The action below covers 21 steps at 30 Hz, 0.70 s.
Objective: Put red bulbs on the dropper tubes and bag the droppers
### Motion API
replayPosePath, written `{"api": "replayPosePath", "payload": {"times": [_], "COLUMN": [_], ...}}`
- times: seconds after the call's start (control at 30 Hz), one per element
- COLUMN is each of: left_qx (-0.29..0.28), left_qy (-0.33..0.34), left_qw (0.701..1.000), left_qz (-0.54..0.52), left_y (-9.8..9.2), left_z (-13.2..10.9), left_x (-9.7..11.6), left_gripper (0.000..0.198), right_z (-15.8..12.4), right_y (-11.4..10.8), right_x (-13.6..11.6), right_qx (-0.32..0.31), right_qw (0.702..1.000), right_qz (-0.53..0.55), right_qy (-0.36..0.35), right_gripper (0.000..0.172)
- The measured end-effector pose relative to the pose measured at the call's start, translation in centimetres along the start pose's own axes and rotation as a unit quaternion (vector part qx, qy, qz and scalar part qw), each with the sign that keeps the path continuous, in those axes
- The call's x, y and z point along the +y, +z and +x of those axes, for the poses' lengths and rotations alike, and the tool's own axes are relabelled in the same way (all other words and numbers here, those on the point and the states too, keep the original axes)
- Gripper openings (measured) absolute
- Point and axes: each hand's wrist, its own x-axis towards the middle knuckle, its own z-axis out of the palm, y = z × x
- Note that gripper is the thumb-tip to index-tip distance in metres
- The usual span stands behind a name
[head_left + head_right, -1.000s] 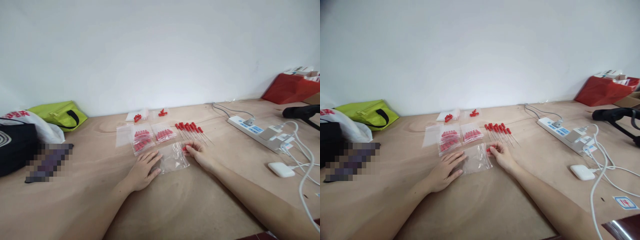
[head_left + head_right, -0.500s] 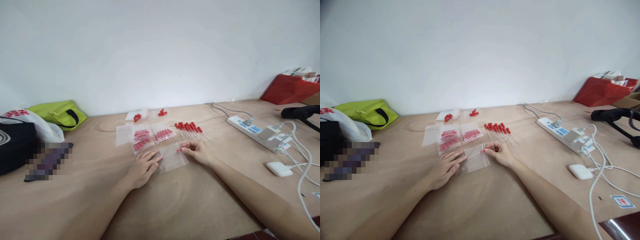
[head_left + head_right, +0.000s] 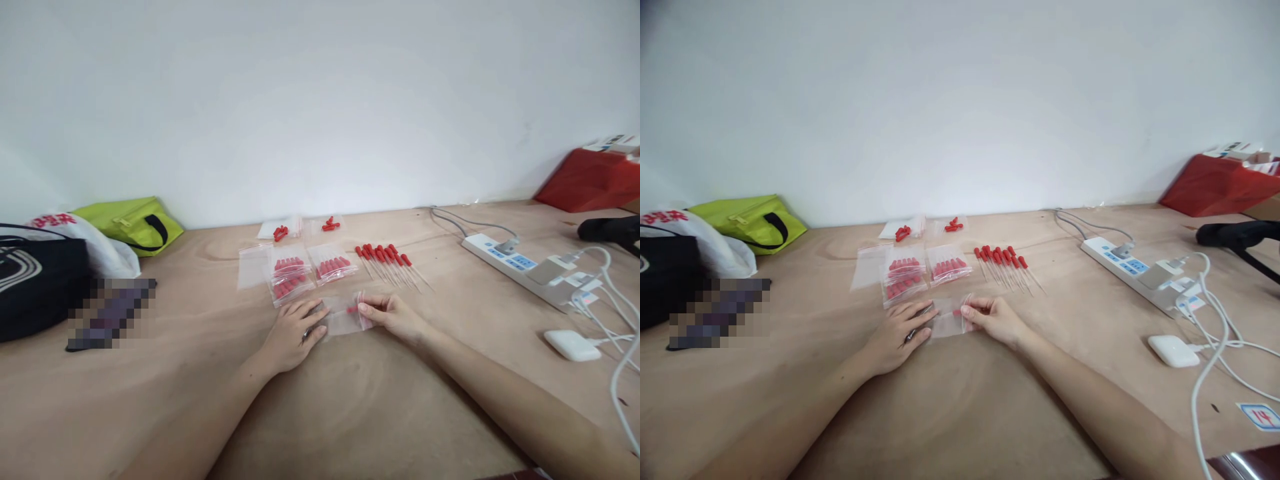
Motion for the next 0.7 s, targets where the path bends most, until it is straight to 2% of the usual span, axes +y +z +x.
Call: {"api": "replayPosePath", "payload": {"times": [0.13,0.2,0.3,0.37,0.6,0.7], "left_qx": [0.017,0.034,0.043,0.036,0.020,0.020], "left_qy": [0.000,-0.002,0.004,0.011,0.016,0.020], "left_qw": [0.999,0.996,0.994,0.994,0.996,0.996], "left_qz": [-0.047,-0.079,-0.105,-0.105,-0.083,-0.081], "left_y": [-0.1,-0.2,-0.4,-0.5,-0.3,-0.2], "left_z": [-0.2,-0.3,-0.3,-0.3,-0.2,-0.2], "left_x": [-0.1,-0.2,-0.4,-0.5,-0.5,-0.6], "left_gripper": [0.042,0.041,0.039,0.038,0.033,0.033], "right_z": [0.1,0.4,1.0,1.2,1.0,0.8], "right_y": [-0.3,-0.7,-1.4,-1.7,-1.7,-1.9], "right_x": [0.1,0.5,1.0,1.1,0.9,0.7], "right_qx": [-0.006,0.040,0.144,0.171,0.123,0.125], "right_qw": [0.997,0.996,0.986,0.982,0.981,0.968], "right_qz": [-0.063,-0.063,-0.050,-0.046,-0.140,-0.204], "right_qy": [-0.032,-0.043,-0.061,-0.069,-0.058,-0.070], "right_gripper": [0.042,0.045,0.046,0.042,0.031,0.029]}}
